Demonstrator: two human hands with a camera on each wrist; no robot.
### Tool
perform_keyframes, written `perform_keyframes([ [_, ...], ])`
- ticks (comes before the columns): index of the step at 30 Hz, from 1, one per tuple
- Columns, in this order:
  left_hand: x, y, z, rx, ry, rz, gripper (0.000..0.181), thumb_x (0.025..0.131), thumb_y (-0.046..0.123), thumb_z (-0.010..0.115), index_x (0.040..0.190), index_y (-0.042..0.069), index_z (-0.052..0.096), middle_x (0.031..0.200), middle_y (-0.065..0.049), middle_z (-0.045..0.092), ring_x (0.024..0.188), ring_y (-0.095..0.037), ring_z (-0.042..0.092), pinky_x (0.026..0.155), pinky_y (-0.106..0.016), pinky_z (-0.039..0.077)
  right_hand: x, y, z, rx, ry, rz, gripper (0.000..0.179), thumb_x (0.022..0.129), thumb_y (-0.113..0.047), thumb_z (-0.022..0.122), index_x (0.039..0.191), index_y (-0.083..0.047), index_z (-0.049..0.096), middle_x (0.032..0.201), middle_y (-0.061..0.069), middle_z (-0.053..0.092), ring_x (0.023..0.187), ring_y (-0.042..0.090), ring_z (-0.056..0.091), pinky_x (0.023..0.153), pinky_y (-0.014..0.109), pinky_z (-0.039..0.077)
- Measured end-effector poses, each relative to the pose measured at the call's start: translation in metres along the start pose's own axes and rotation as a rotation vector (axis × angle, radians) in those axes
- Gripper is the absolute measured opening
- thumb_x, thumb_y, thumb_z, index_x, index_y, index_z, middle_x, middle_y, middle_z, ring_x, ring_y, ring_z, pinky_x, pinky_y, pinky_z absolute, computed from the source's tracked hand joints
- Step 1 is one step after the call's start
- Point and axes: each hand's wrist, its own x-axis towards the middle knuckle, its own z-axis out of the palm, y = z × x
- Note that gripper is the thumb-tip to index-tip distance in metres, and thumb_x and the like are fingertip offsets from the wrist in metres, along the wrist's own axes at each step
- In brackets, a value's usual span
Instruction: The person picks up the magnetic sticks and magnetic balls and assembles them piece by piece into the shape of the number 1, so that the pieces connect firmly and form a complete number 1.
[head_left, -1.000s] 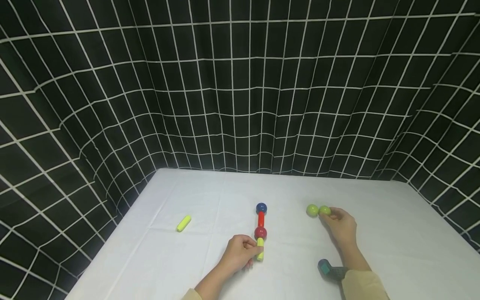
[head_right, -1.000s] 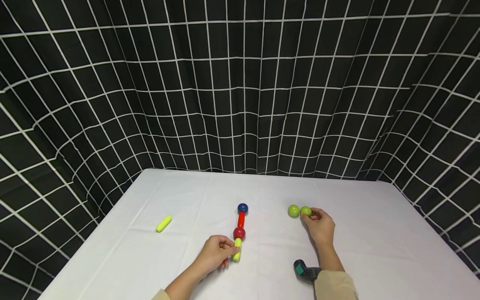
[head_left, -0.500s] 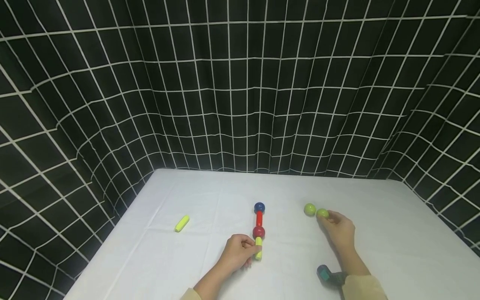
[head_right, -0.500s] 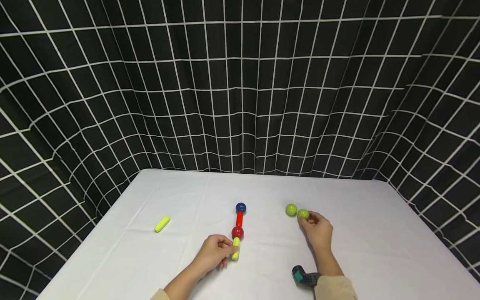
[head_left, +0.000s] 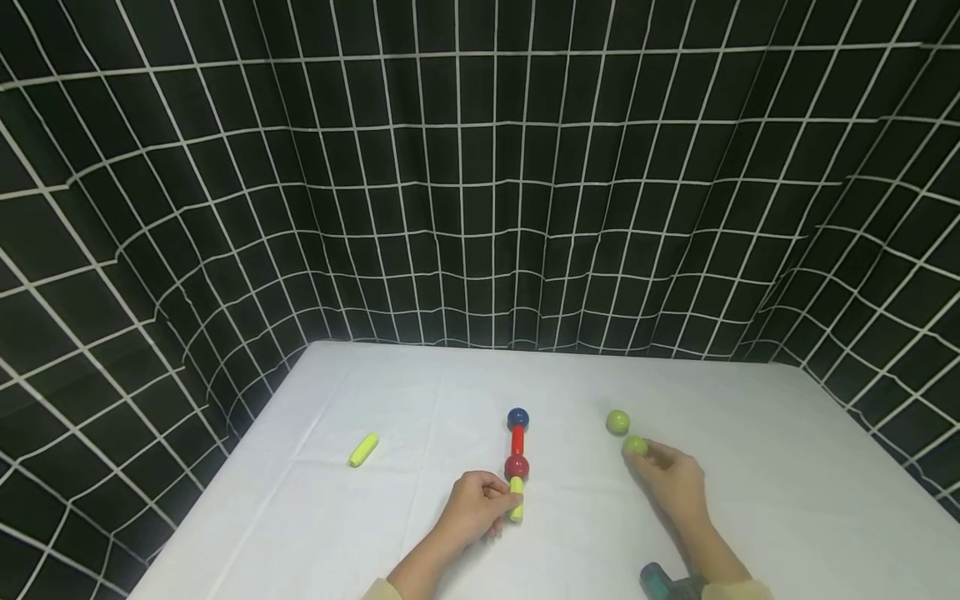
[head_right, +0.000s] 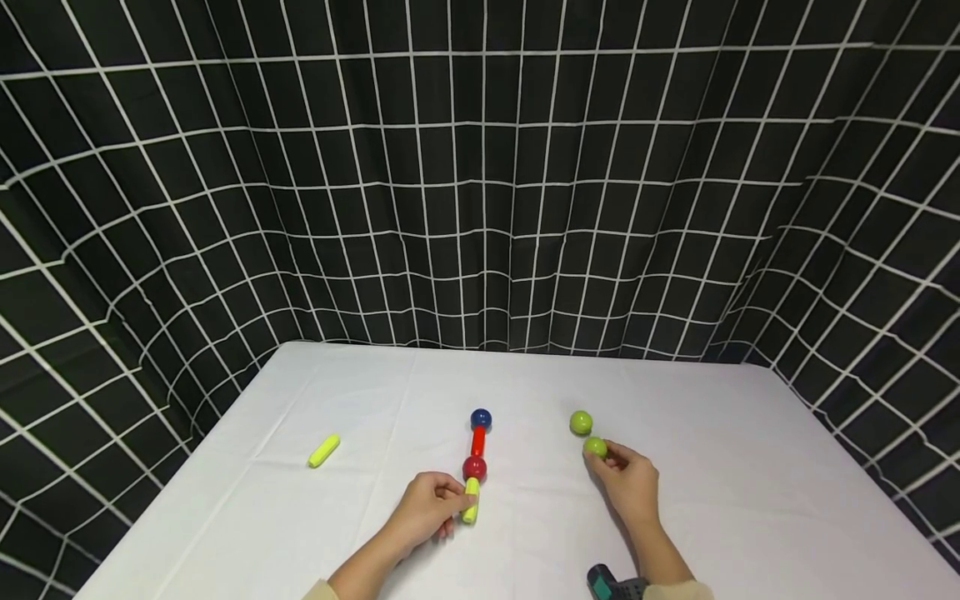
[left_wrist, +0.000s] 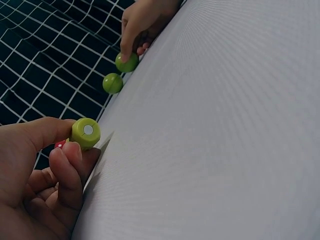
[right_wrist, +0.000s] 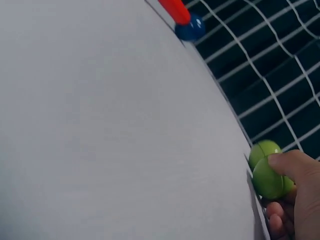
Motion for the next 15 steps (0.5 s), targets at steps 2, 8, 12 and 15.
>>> perform_keyframes([
  [2,-0.0002,0.0002,-0.0002,0.001,0.004,-0.001,0.02,0.079,0.018,0.071,0.084,0.0,0.064,0.057,0.004,0.056,0.04,-0.003,0.045,0.039,-0.013,0.038,-0.0036,-0.0014,0.0011,-0.003,-0.001,-0.017,0.059,0.087,-0.045,0.061,0.12,0.003,0.056,0.105,0.025,0.065,0.097,0.038,0.062,0.082,0.048,0.051],
  [8,-0.0009,0.0011,-0.0005,-0.006,0.006,-0.004,0.02,0.079,0.018,0.07,0.084,-0.001,0.064,0.057,0.004,0.055,0.04,-0.002,0.045,0.038,-0.013,0.037,-0.0062,-0.0025,0.0048,0.002,0.007,-0.029,0.053,0.084,-0.041,0.066,0.115,0.001,0.06,0.083,0.012,0.068,0.073,0.018,0.061,0.065,0.029,0.052],
  [12,-0.0004,0.0002,0.0001,-0.006,0.002,0.002,0.019,0.08,0.018,0.07,0.084,0.0,0.064,0.056,0.005,0.055,0.04,-0.002,0.044,0.038,-0.012,0.037,-0.0069,-0.0022,0.0053,-0.002,0.018,-0.03,0.052,0.084,-0.041,0.065,0.115,0.001,0.06,0.085,0.013,0.068,0.076,0.02,0.062,0.069,0.036,0.053],
  [15,0.0,-0.0007,0.0003,-0.001,0.002,0.007,0.019,0.08,0.018,0.07,0.083,0.001,0.065,0.056,0.005,0.055,0.04,-0.003,0.044,0.038,-0.013,0.037,-0.0076,-0.0023,0.0051,-0.002,0.026,-0.026,0.054,0.084,-0.041,0.066,0.115,0.002,0.06,0.085,0.013,0.068,0.076,0.021,0.062,0.069,0.037,0.053],
])
